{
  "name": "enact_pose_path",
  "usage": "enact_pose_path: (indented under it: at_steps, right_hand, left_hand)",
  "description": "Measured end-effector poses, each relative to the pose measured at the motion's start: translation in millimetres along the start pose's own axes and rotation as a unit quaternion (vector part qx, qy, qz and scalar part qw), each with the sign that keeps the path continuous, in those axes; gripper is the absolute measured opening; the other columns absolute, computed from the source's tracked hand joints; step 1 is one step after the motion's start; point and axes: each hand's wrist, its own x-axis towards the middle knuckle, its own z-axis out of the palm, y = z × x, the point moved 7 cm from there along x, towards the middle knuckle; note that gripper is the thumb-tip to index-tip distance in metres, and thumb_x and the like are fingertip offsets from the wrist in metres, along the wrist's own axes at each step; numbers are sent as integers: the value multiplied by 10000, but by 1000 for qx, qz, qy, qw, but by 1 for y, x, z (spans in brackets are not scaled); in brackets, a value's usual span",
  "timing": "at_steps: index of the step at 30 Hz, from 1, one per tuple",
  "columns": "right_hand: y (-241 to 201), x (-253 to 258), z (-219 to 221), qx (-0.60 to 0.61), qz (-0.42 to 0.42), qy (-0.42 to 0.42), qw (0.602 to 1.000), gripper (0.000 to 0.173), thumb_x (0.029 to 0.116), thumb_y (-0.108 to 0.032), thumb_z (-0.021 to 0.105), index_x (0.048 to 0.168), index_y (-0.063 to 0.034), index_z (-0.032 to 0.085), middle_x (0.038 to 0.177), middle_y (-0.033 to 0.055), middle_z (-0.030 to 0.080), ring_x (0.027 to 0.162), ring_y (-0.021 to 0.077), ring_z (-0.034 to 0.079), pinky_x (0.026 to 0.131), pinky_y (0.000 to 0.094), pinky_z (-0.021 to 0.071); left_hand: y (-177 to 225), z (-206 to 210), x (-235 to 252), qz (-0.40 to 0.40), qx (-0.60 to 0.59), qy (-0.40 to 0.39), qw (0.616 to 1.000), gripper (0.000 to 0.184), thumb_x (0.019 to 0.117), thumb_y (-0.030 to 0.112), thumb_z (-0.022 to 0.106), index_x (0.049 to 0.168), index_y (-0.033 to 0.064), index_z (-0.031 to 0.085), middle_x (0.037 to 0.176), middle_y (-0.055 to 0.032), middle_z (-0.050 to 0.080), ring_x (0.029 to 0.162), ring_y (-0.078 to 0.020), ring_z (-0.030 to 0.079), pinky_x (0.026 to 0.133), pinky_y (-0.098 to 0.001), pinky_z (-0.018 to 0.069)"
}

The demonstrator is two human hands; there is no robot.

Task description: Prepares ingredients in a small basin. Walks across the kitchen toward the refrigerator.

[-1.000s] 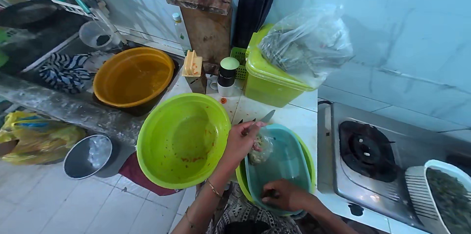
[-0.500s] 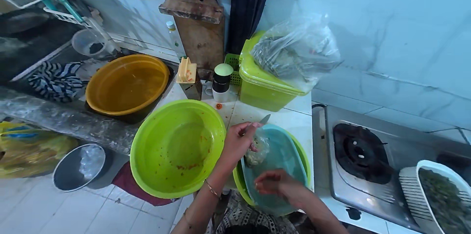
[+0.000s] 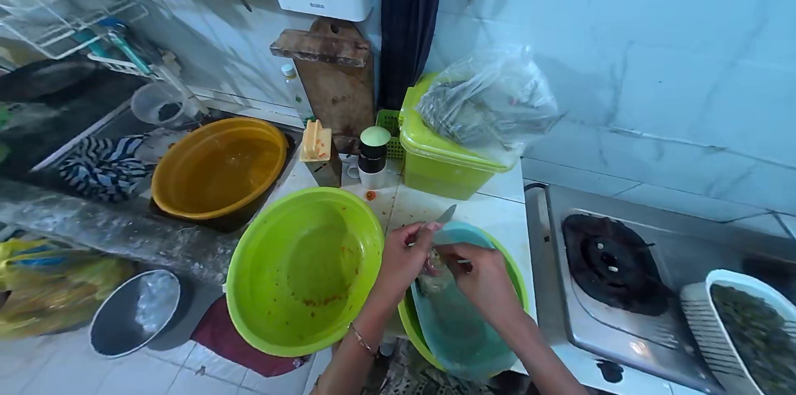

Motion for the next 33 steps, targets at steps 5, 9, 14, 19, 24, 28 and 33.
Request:
enact_pose_path:
  at_steps: [5,9,14,19,24,28,33]
  right_hand:
    - [17,-15,-25,116,11,106,987,93,887,-201,784,936,-144,730,905,-28,709,774,91,717,612,277,648]
    - [64,-50,0,-65,139,-76,985,397,997,-177,579,1374,-75,655,1386,232,602,1295,460,547,1018,654,474]
    - [53,-37,18,133,168,-104,971,350,998,-302,645,1240,-49,656,1165,113,707,1075,215,702,919,405,595]
    - [15,-9,-33,358,115,-42,926,199,880,-138,789,1012,-29,689,922,83,716,749,183,696,633,333,611]
    - [11,-8,-80,280,86,-21,956,302,861,-158,805,1133,-83,696,847,58,699,633,176,684,530,329,607]
    - [-8,-28,-122,409,-7,119,905,380,891,-142,787,1248,-78,672,938,105,705,672,197,684,537,326,607]
    - [-30,-81,-121,171,-5,35,985,1113,733,-431,918,1630,-192,303,1559,109,439,1244,230,600,923,417,598]
  left_hand:
    - [-2,-9,-6,13,0,7,1000,271,1075,242,554,1144,47,729,772,-70,648,564,-154,627,562,-331,611]
    - [-4,-10,-10,23,3,9,1000,261,1075,219,551,1165,50,728,805,-66,657,565,-147,623,558,-321,603]
    - [-4,13,-13,36,19,-50,998,291,1079,249,534,1241,83,711,852,-64,669,585,-138,634,569,-317,602]
    - [9,11,-18,72,28,-25,997,278,1069,251,550,1195,73,723,830,-45,673,592,-125,625,551,-302,580]
    - [41,3,-33,110,42,22,993,234,1049,202,592,1168,81,753,952,-69,731,626,-163,681,500,-322,596]
    - [61,19,-51,143,30,-2,989,222,1038,142,593,1171,70,757,873,-68,715,536,-141,625,445,-300,566]
    - [91,76,-87,202,16,-173,964,256,1041,25,532,1224,-12,707,796,-52,689,490,-78,557,439,-265,538]
